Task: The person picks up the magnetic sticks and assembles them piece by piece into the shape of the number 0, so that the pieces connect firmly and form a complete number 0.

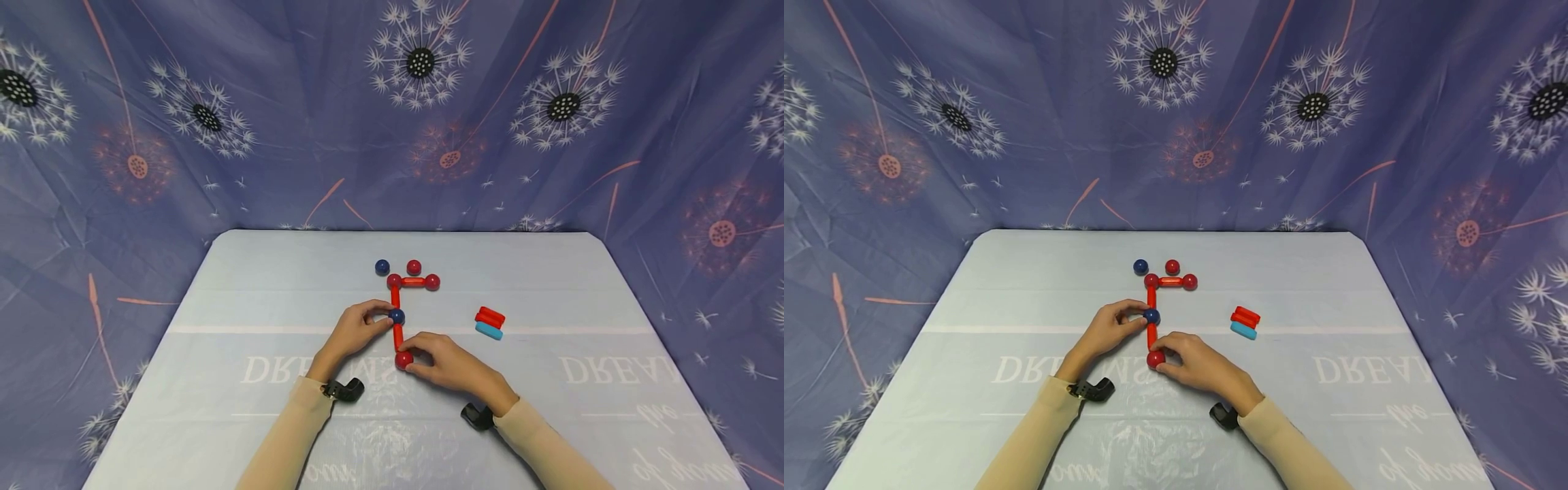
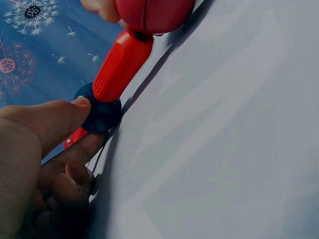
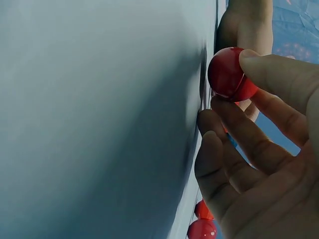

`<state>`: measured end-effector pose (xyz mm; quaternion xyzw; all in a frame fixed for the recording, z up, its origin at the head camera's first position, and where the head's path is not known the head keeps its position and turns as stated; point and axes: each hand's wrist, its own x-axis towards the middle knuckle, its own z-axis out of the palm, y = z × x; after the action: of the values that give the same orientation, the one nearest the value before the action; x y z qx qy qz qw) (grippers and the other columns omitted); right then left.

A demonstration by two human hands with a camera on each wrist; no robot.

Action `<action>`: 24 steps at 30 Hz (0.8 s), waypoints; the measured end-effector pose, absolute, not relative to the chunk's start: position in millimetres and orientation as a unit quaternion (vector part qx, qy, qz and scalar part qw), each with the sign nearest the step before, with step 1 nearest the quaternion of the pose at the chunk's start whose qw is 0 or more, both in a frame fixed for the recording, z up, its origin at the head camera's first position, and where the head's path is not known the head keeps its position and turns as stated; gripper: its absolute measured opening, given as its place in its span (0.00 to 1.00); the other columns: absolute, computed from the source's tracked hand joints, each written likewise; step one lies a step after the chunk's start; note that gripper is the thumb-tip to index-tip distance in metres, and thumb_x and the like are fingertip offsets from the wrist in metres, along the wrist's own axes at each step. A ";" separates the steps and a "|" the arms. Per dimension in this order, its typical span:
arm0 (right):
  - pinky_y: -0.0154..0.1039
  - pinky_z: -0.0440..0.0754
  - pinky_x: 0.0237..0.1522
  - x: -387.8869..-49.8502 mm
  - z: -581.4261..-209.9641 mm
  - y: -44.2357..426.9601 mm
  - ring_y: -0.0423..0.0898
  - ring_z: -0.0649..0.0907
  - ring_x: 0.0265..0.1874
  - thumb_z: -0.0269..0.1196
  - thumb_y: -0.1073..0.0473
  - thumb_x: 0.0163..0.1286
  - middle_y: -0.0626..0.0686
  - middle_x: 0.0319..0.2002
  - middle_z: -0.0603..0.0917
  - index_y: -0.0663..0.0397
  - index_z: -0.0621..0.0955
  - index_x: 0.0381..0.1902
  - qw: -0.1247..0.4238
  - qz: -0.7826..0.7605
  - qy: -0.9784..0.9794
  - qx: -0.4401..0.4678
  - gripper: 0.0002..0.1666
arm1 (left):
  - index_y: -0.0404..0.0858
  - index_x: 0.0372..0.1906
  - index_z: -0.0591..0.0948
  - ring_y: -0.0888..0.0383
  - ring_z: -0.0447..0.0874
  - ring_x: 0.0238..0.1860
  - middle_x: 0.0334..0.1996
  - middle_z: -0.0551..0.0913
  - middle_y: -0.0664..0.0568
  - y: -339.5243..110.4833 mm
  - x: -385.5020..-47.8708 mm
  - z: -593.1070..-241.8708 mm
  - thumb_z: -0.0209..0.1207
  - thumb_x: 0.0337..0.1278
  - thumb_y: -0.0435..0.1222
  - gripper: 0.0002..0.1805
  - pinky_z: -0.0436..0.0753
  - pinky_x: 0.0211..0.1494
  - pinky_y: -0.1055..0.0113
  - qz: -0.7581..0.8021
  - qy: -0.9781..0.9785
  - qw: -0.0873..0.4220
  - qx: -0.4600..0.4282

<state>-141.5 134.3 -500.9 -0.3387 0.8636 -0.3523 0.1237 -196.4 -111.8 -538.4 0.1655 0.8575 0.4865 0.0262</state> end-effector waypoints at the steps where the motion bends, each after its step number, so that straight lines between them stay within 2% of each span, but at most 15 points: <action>1: 0.43 0.83 0.58 -141.8 -501.2 134.0 0.41 0.82 0.50 0.70 0.55 0.70 0.44 0.52 0.86 0.49 0.84 0.57 0.125 -0.350 0.864 -0.340 0.19 | 0.44 0.53 0.87 0.65 0.70 0.21 0.27 0.85 0.54 -111.9 -196.4 -538.9 0.66 0.66 0.37 0.12 0.69 0.27 0.71 0.488 0.857 0.023 0.165; 5: 0.40 0.83 0.55 -142.8 -503.5 132.8 0.41 0.82 0.47 0.71 0.54 0.70 0.43 0.49 0.85 0.47 0.84 0.55 0.127 -0.348 0.864 -0.340 0.17 | 0.44 0.50 0.88 0.66 0.70 0.22 0.35 0.90 0.54 -111.7 -196.3 -538.9 0.63 0.67 0.34 0.10 0.68 0.28 0.71 0.487 0.858 0.013 0.161; 11: 0.39 0.83 0.53 -142.3 -503.0 131.6 0.40 0.81 0.45 0.71 0.54 0.69 0.42 0.47 0.84 0.47 0.84 0.55 0.121 -0.340 0.871 -0.332 0.17 | 0.43 0.51 0.88 0.66 0.70 0.21 0.37 0.90 0.53 -110.7 -195.8 -538.3 0.66 0.67 0.39 0.11 0.68 0.26 0.72 0.480 0.862 0.010 0.163; 24: 0.38 0.83 0.52 -143.3 -502.0 130.4 0.41 0.81 0.45 0.71 0.54 0.70 0.43 0.47 0.84 0.47 0.85 0.54 0.113 -0.330 0.873 -0.340 0.16 | 0.45 0.55 0.86 0.65 0.71 0.20 0.42 0.90 0.54 -109.6 -193.6 -534.3 0.73 0.59 0.44 0.20 0.69 0.24 0.72 0.489 0.857 0.027 0.159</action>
<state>-143.3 130.4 -502.0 -0.3397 0.8734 -0.3304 0.1125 -193.6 -109.6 -534.3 0.1588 0.8570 0.4894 0.0269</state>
